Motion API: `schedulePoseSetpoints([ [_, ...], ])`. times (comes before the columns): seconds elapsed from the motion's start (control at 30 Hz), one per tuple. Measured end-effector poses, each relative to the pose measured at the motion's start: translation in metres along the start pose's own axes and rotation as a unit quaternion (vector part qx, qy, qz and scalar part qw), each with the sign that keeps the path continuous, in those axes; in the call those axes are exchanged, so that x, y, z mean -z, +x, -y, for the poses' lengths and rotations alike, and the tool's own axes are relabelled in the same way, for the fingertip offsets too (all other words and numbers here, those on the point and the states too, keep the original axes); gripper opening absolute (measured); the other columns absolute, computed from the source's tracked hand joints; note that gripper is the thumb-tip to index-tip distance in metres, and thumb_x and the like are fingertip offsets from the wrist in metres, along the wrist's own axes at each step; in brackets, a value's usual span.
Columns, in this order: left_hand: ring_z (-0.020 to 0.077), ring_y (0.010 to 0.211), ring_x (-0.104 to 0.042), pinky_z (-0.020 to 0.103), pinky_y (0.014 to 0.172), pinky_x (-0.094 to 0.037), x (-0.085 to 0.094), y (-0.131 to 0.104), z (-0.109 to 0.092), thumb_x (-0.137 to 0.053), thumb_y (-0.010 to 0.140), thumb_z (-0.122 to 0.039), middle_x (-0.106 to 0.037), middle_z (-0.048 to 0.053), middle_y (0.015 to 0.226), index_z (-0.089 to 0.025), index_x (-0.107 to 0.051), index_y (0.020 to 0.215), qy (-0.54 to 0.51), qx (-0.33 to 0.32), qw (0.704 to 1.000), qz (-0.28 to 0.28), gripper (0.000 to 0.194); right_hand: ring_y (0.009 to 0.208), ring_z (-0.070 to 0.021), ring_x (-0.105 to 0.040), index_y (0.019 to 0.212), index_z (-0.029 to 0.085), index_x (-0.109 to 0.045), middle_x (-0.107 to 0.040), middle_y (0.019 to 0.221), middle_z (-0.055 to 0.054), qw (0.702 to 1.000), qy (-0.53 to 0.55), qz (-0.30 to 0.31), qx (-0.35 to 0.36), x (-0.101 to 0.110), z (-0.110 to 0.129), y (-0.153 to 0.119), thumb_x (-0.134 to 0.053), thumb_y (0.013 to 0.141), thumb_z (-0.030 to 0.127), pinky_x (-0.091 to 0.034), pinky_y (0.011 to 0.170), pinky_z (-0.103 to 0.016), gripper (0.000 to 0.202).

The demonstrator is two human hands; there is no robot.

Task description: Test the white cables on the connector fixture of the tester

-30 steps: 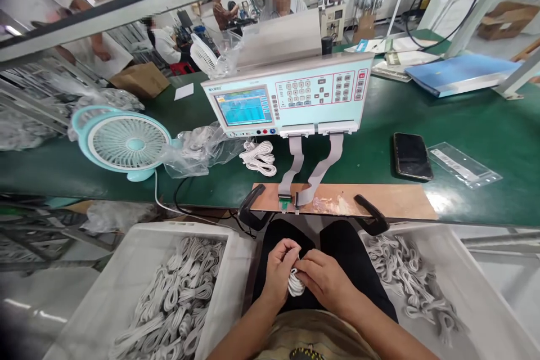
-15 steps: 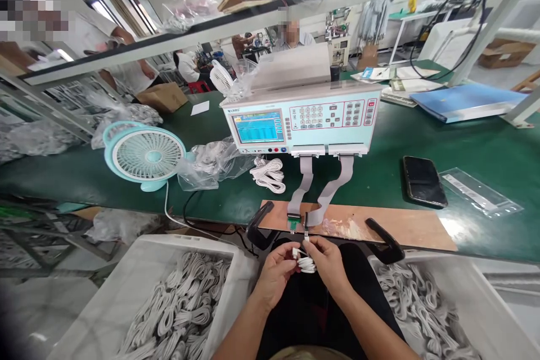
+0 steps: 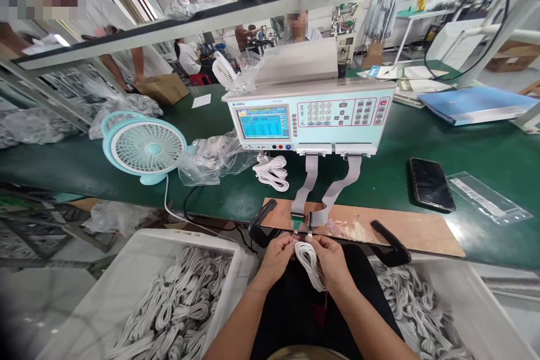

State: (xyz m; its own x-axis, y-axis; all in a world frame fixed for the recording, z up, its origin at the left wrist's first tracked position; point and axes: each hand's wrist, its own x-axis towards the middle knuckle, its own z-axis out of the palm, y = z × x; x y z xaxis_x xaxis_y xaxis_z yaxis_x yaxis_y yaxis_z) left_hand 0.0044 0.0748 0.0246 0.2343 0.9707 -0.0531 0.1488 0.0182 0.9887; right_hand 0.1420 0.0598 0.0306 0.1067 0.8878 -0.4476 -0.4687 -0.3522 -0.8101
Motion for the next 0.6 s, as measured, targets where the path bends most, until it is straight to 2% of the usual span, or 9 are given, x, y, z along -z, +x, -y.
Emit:
schedulePoseSetpoints([
  [0.17,0.0099,0.057,-0.037,0.022,0.056,-0.031,-0.009,0.002,0.003,-0.049,0.08,-0.032,-0.04,-0.003,0.055,-0.015,-0.051,0.053,-0.024,0.019,0.997,-0.069,0.032,0.051,-0.0169,-0.053,0.064,0.017,-0.068,-0.063,0.057,-0.002,1.0,-0.012,0.018,0.004,0.002,-0.001,0.001,-0.082,0.053,0.04,-0.04,0.052,-0.028,0.029],
  [0.33,0.0105,0.055,-0.041,0.023,0.056,-0.034,-0.018,0.001,0.003,-0.054,0.076,-0.036,-0.047,-0.002,0.053,-0.013,-0.059,0.057,-0.105,0.072,0.986,-0.108,0.03,0.053,-0.0165,-0.055,0.07,0.017,-0.07,-0.064,0.059,-0.002,0.999,-0.012,0.032,-0.003,0.005,-0.004,0.003,-0.081,0.056,0.036,-0.04,0.053,-0.027,0.026],
  [0.43,0.0116,0.056,-0.046,0.023,0.058,-0.037,-0.023,0.003,0.005,-0.055,0.076,-0.038,-0.054,0.0,0.057,-0.012,-0.066,0.067,-0.151,0.087,0.977,-0.125,0.029,0.053,-0.0152,-0.054,0.069,0.016,-0.07,-0.065,0.061,-0.002,1.0,-0.006,0.027,-0.002,0.005,-0.004,0.003,-0.081,0.058,0.037,-0.041,0.052,-0.026,0.026],
  [0.5,0.0127,0.059,-0.049,0.024,0.059,-0.039,-0.028,0.005,0.006,-0.054,0.077,-0.041,-0.057,0.002,0.06,-0.012,-0.068,0.074,-0.152,0.086,0.975,-0.137,0.032,0.054,-0.016,-0.056,0.068,0.017,-0.07,-0.065,0.063,-0.002,1.0,-0.008,0.028,-0.002,0.005,-0.003,0.004,-0.081,0.058,0.037,-0.042,0.053,-0.027,0.026],
  [0.6,0.0127,0.056,-0.048,0.024,0.057,-0.038,-0.033,0.002,0.003,-0.055,0.077,-0.043,-0.056,0.001,0.057,-0.013,-0.066,0.064,-0.115,0.104,0.975,-0.162,0.034,0.056,-0.0193,-0.058,0.07,0.019,-0.07,-0.066,0.065,-0.004,0.998,-0.049,0.025,0.015,0.009,-0.003,0.004,-0.08,0.059,0.041,-0.044,0.056,-0.032,0.025],
])
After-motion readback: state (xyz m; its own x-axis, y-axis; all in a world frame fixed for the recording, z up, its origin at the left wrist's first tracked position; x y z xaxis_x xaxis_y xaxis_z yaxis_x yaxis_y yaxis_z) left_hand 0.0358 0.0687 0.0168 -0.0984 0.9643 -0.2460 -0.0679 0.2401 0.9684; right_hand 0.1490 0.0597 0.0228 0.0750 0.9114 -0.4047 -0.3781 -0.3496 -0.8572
